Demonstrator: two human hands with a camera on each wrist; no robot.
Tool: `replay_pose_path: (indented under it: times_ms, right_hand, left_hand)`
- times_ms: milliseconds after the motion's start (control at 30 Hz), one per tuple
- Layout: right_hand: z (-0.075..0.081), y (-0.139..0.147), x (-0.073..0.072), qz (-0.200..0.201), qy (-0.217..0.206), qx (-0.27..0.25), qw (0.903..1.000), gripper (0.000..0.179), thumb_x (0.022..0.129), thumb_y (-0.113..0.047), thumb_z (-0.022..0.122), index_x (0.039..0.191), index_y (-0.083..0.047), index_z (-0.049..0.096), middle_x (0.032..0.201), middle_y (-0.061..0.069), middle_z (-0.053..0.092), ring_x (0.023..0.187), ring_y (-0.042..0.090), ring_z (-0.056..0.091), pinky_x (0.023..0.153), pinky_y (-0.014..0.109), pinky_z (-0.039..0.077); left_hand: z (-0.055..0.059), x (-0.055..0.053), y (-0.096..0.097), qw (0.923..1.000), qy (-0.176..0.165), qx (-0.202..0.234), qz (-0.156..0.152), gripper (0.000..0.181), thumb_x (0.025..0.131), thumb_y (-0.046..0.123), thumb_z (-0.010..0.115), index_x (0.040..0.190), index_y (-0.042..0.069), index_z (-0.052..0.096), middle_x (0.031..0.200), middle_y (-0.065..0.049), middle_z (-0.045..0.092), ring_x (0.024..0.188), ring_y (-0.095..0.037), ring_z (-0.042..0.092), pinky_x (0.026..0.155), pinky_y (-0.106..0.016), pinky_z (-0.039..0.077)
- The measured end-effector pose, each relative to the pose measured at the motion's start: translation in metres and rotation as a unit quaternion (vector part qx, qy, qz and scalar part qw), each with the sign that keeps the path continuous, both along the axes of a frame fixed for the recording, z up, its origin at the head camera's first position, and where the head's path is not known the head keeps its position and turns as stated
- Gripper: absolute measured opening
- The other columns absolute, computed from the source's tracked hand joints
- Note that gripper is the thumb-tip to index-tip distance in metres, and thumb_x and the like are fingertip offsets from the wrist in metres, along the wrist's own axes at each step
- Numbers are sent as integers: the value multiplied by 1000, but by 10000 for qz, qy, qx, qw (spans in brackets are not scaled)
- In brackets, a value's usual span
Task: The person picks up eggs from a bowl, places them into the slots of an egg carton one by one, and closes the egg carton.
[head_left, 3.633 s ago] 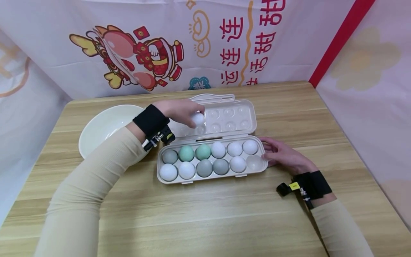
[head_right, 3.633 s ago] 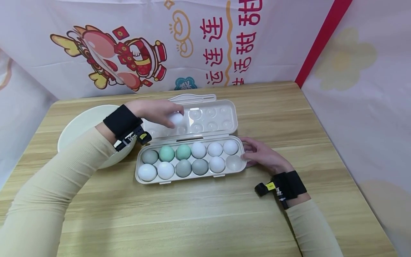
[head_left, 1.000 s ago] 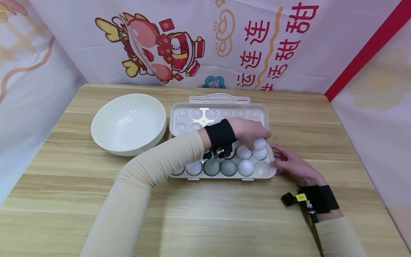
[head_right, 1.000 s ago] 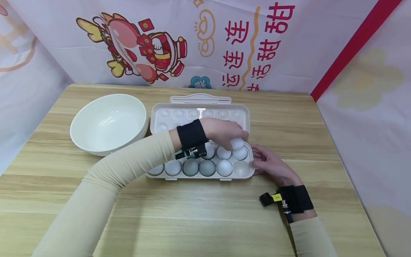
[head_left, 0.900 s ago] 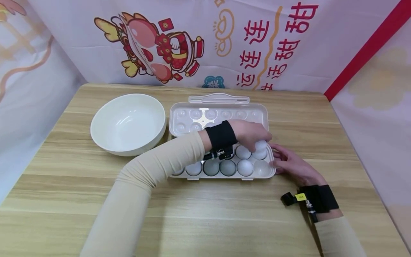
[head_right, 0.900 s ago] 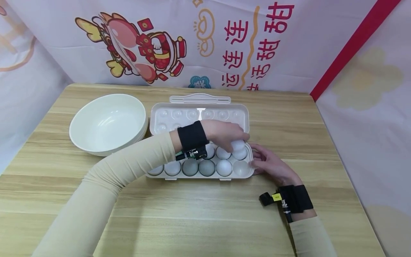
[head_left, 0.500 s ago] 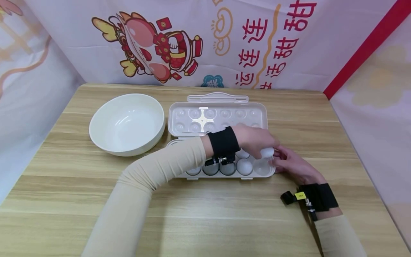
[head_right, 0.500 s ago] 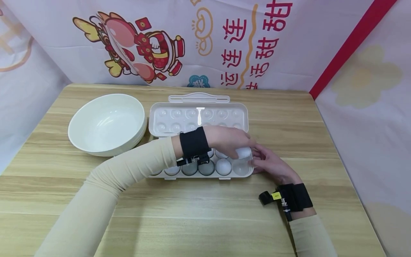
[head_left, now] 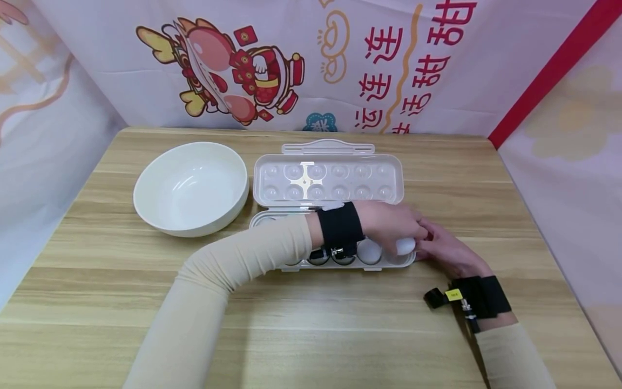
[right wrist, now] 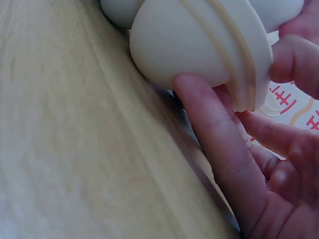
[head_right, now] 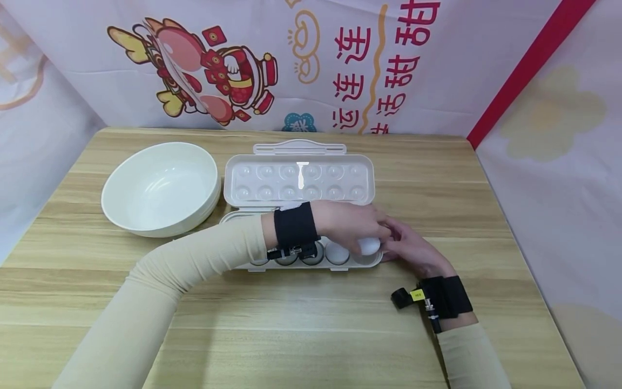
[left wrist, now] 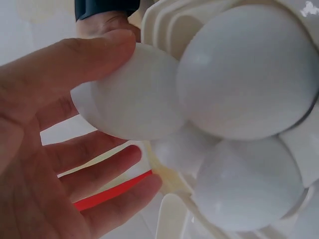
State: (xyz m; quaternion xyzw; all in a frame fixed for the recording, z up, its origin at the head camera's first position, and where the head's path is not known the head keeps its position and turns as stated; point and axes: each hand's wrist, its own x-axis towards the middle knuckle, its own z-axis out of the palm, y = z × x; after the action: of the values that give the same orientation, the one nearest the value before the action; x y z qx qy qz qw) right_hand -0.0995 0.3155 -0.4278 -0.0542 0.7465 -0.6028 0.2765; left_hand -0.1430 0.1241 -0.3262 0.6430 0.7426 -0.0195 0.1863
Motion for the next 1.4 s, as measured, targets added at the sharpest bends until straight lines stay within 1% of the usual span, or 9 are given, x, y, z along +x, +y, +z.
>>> replay_pose_path:
  times_ms: [133, 233, 333, 500, 700, 1000, 1100, 1200, 1400]
  right_hand:
    - [1, 0, -1, -46, -131, 58, 9999, 65, 88, -20, 60, 142, -8, 24, 132, 11, 34, 103, 19, 45, 78, 27, 48]
    - [1, -1, -1, -69, -235, 86, 9997, 68, 89, -23, 59, 144, -9, 21, 138, 12, 29, 108, 22, 42, 80, 29, 47]
    - [1, 0, -1, -106, -308, 86, 9994, 67, 89, -24, 59, 143, -9, 22, 136, 12, 31, 107, 22, 42, 80, 30, 47]
    - [1, -1, -2, 27, -292, 4, 9996, 64, 90, -26, 58, 143, -13, 25, 135, 12, 34, 105, 22, 45, 80, 31, 48]
    - [3, 0, -2, 156, -319, -161, 9992, 62, 92, -27, 54, 144, -12, 22, 140, 15, 30, 109, 22, 45, 82, 34, 48]
    - [6, 0, 0, 9, -358, -293, 9989, 64, 93, -24, 53, 145, -9, 19, 136, 12, 30, 104, 15, 49, 79, 29, 51]
    - [7, -1, 1, -6, -382, -284, 9989, 66, 93, -25, 53, 145, -9, 17, 139, 14, 27, 104, 15, 49, 79, 29, 51]
    - [7, -1, 0, -3, -398, -217, 9990, 67, 92, -27, 53, 146, -10, 16, 142, 17, 24, 107, 17, 47, 81, 30, 50]
    - [5, -1, -1, 66, -315, -165, 9993, 64, 93, -27, 53, 146, -14, 19, 144, 15, 26, 110, 20, 46, 82, 34, 50]
  left_hand:
    - [-3, 4, 1, 9995, 281, -132, 2, 37, 78, 22, 67, 112, 15, 55, 126, -5, 47, 114, -18, 38, 94, -27, 35]
    - [-6, 7, 1, 9991, 377, -175, 53, 38, 77, 24, 69, 112, 17, 55, 130, -5, 45, 116, -18, 37, 92, -28, 37]
    - [-8, 8, 1, 9990, 413, -157, 65, 41, 77, 23, 70, 115, 18, 55, 132, -4, 45, 118, -18, 37, 91, -31, 39]
    - [-11, 11, 1, 9981, 587, -206, -10, 55, 80, 19, 67, 131, 21, 48, 131, -5, 48, 117, -17, 40, 94, -40, 40]
    - [-14, 14, 1, 9963, 817, -275, -13, 61, 79, 14, 66, 134, 22, 43, 128, -4, 51, 114, -15, 44, 94, -45, 39]
    - [-16, 15, 3, 9936, 1080, -313, -132, 61, 81, 16, 64, 137, 16, 38, 130, -8, 51, 115, -19, 47, 94, -35, 44]
    - [-15, 16, 2, 9938, 1052, -334, -104, 63, 82, 16, 64, 138, 16, 36, 132, -8, 49, 116, -19, 45, 94, -35, 44]
    - [-15, 16, -1, 9963, 815, -267, 20, 64, 82, 17, 64, 139, 17, 36, 134, -8, 47, 118, -18, 43, 95, -36, 43]
    - [-7, 15, -21, 9974, 527, 230, 439, 53, 85, 21, 64, 134, 16, 43, 135, -6, 46, 119, -19, 41, 97, -34, 41]
